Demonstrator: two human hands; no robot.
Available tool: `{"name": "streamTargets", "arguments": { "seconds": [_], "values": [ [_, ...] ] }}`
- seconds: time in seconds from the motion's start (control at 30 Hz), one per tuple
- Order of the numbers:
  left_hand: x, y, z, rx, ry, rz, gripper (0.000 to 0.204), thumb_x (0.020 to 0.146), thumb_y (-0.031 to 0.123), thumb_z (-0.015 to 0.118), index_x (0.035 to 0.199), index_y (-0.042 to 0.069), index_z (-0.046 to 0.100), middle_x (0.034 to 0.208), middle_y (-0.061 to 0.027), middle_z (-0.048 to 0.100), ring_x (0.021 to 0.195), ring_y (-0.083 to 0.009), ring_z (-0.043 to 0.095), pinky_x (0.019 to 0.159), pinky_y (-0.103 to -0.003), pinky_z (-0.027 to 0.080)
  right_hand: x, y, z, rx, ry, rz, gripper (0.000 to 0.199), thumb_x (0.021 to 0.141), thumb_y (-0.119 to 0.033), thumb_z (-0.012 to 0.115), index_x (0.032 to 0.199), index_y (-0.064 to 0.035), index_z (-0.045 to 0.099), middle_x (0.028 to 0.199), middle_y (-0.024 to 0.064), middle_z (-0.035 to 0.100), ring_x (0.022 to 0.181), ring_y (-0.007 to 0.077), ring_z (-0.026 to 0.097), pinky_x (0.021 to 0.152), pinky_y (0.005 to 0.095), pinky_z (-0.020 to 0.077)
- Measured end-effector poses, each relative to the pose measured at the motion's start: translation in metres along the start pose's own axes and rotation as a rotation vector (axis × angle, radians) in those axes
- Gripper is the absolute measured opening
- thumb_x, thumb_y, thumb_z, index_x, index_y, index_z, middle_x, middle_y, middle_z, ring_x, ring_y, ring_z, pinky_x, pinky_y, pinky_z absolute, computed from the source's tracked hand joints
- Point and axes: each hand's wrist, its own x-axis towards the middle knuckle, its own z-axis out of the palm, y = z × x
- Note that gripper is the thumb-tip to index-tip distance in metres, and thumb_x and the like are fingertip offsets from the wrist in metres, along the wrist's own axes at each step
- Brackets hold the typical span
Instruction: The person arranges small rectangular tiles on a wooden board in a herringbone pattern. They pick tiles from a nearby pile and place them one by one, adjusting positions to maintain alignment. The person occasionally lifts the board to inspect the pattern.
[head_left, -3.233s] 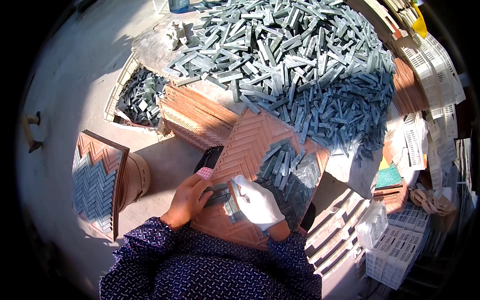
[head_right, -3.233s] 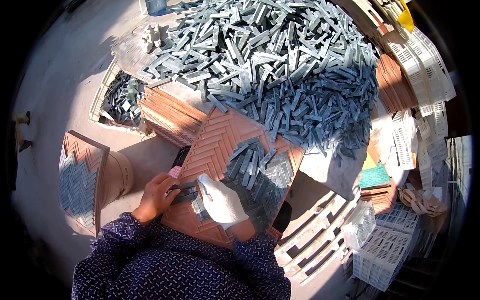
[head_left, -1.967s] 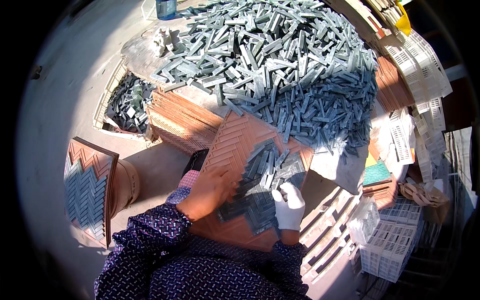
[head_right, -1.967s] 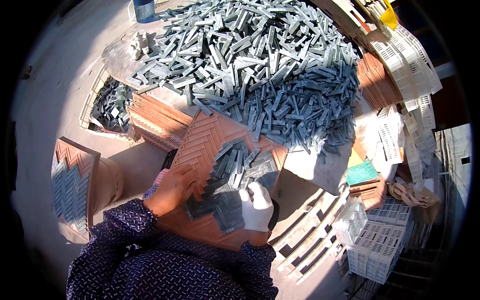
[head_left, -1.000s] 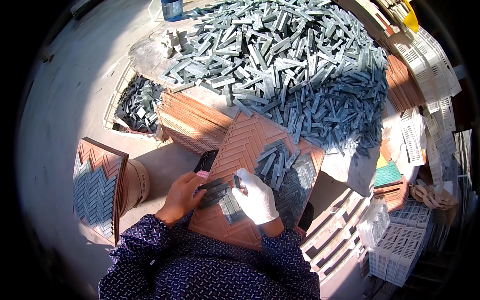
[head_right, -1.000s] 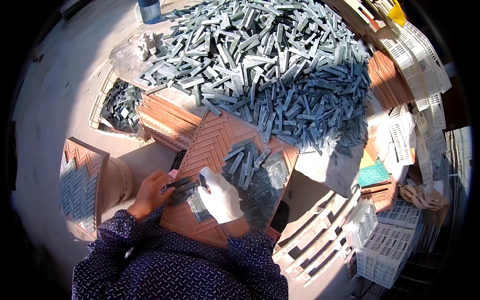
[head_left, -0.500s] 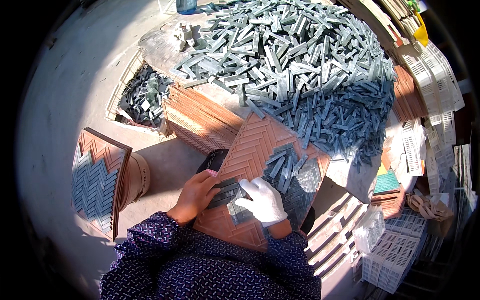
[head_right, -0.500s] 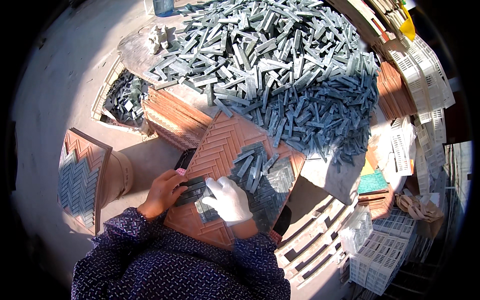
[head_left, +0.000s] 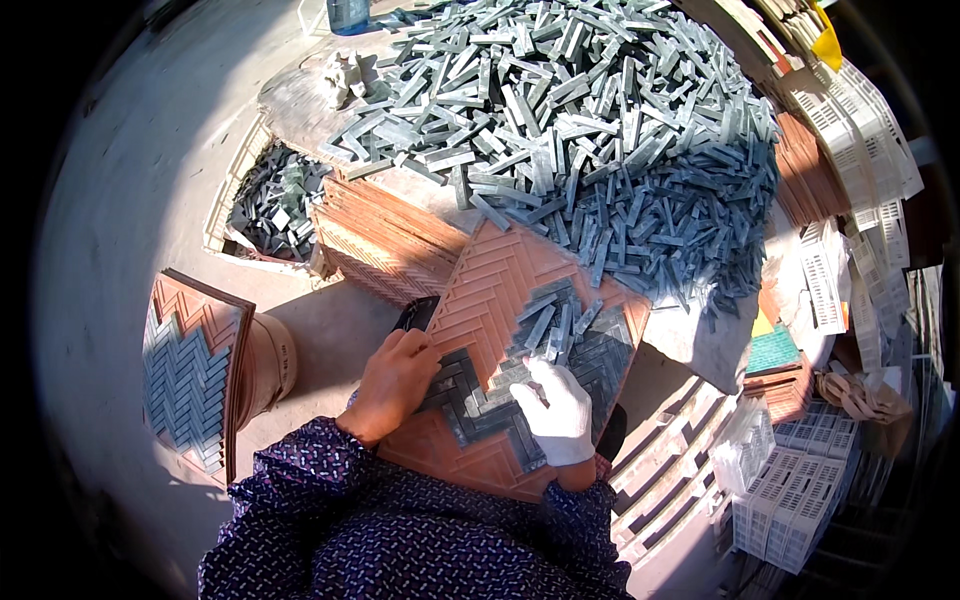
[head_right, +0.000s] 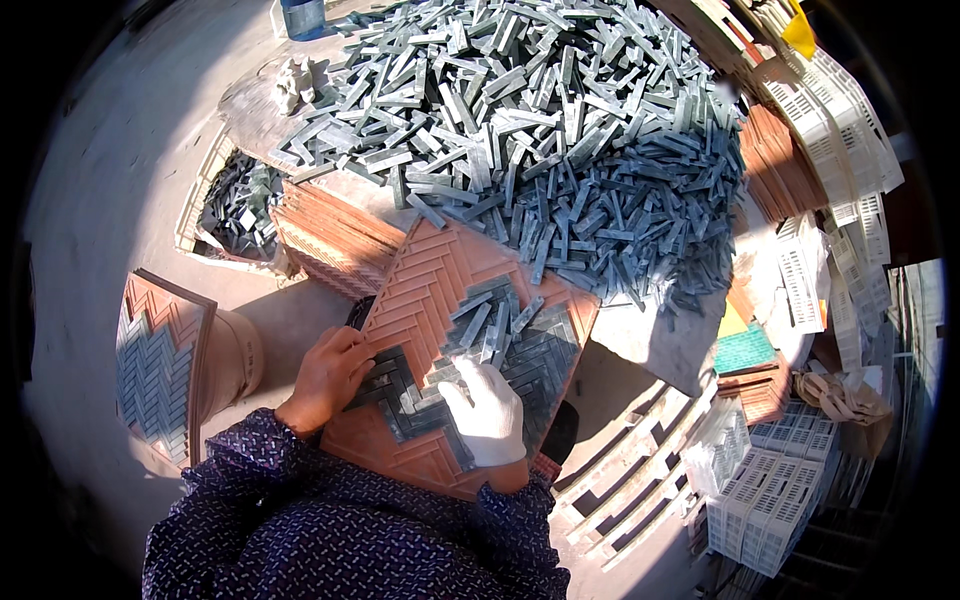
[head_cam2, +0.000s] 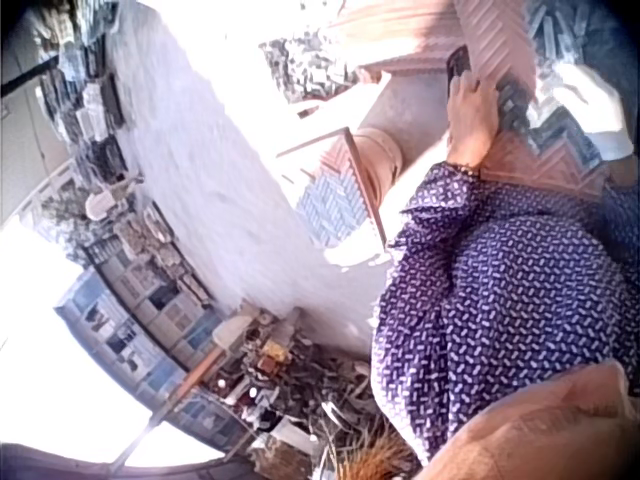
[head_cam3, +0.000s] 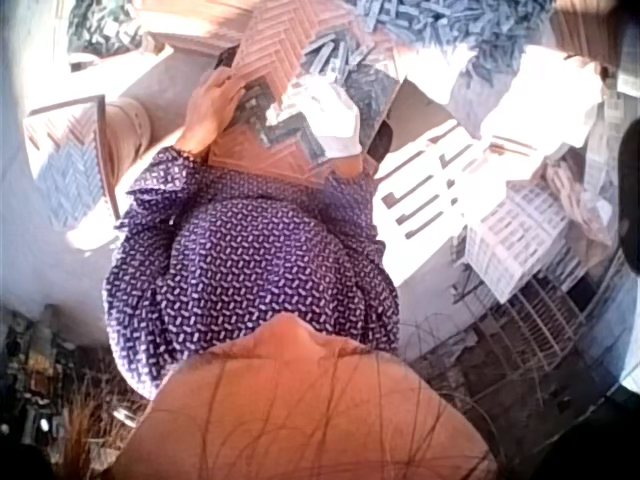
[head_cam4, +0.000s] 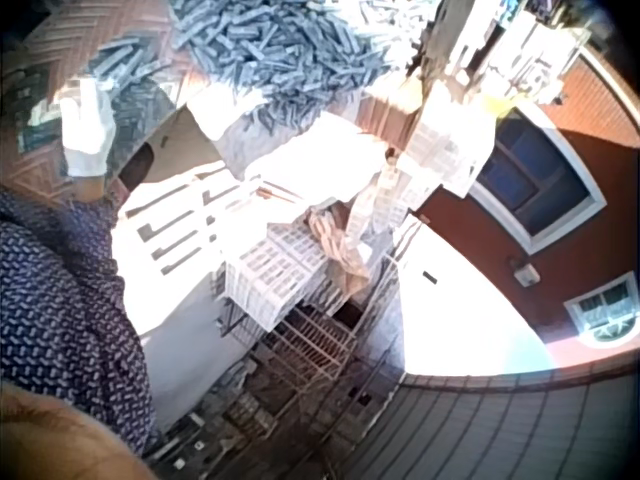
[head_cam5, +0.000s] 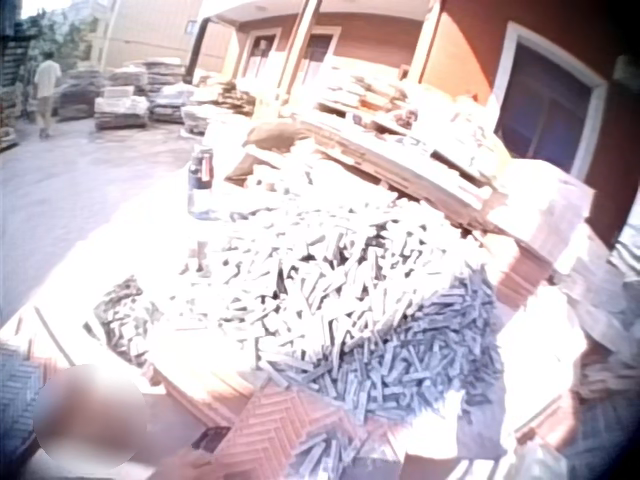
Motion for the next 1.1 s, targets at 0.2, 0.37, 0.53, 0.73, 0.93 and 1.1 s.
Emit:
{"name": "streamTargets", "arguments": {
  "seconds": [0.2, 0.37, 0.53, 0.73, 0.93, 1.1],
  "values": [
    [0.023, 0.018, -0.001, -0.056, -0.23, 0.267, 0.028, 0.073, 0.011, 0.068, 0.1, 0.014, 0.064, 0.108, -0.0045, 0.053, 0.098, -0.026, 0.05, 0.082, -0.038, 0.044, -0.009, 0.002, -0.012, -0.023, 0.073, -0.01, 0.029, 0.078, -0.011, 0.07, 0.105, -0.0042, 0.063, 0.091, 0.0132, 0.064, 0.08, 0.0283, 0.064, 0.071, 0.0338, 0.0511],
    [0.019, 0.017, 0.016, -0.068, -0.216, 0.212, 0.022, 0.071, 0.007, 0.067, 0.092, 0.014, 0.062, 0.104, -0.0057, 0.052, 0.098, -0.0279, 0.048, 0.084, -0.038, 0.042, -0.014, 0.016, -0.012, 0.031, 0.14, 0.037, 0.027, 0.078, -0.011, 0.07, 0.103, -0.0047, 0.063, 0.09, 0.0119, 0.064, 0.078, 0.0269, 0.064, 0.069, 0.0335, 0.0511],
    [0.021, 0.027, 0.019, -0.088, -0.167, 0.163, 0.021, 0.069, 0.004, 0.066, 0.087, 0.013, 0.06, 0.099, -0.0069, 0.051, 0.098, -0.0285, 0.048, 0.083, -0.038, 0.043, 0.006, 0.016, -0.005, -0.122, 0.235, 0.006, 0.023, 0.076, -0.014, 0.071, 0.096, -0.0067, 0.061, 0.087, 0.0104, 0.063, 0.078, 0.0291, 0.064, 0.066, 0.0371, 0.0509],
    [0.057, 0.041, 0.025, -0.152, -0.035, 0.078, 0.026, 0.074, 0.009, 0.067, 0.096, 0.004, 0.055, 0.095, -0.0129, 0.052, 0.09, -0.0341, 0.052, 0.078, -0.041, 0.044, 0.021, 0.018, 0.004, -0.373, 0.117, 0.263, 0.041, 0.07, -0.025, 0.075, 0.103, -0.0126, 0.054, 0.09, 0.011, 0.063, 0.081, 0.0334, 0.064, 0.068, 0.044, 0.0505],
    [0.1, 0.032, 0.058, -0.123, -0.013, 0.022, 0.023, 0.079, 0.011, 0.064, 0.096, 0.0, 0.054, 0.093, -0.0171, 0.057, 0.088, -0.0383, 0.055, 0.075, -0.042, 0.045, 0.011, 0.03, 0.007, -0.35, 0.156, 0.313, 0.044, 0.072, -0.019, 0.071, 0.111, -0.0123, 0.051, 0.087, 0.0134, 0.065, 0.077, 0.0337, 0.065, 0.067, 0.0439, 0.0513],
    [0.093, 0.027, 0.032, -0.399, -0.114, -0.168, 0.022, 0.078, 0.007, 0.063, 0.098, 0.0, 0.059, 0.09, -0.018, 0.062, 0.086, -0.0366, 0.059, 0.074, -0.039, 0.047, 0.004, 0.038, 0.0, -0.134, 0.215, 0.282, 0.04, 0.075, -0.009, 0.064, 0.113, -0.0109, 0.051, 0.081, 0.014, 0.065, 0.071, 0.0296, 0.066, 0.066, 0.0373, 0.0523]
  ]
}}
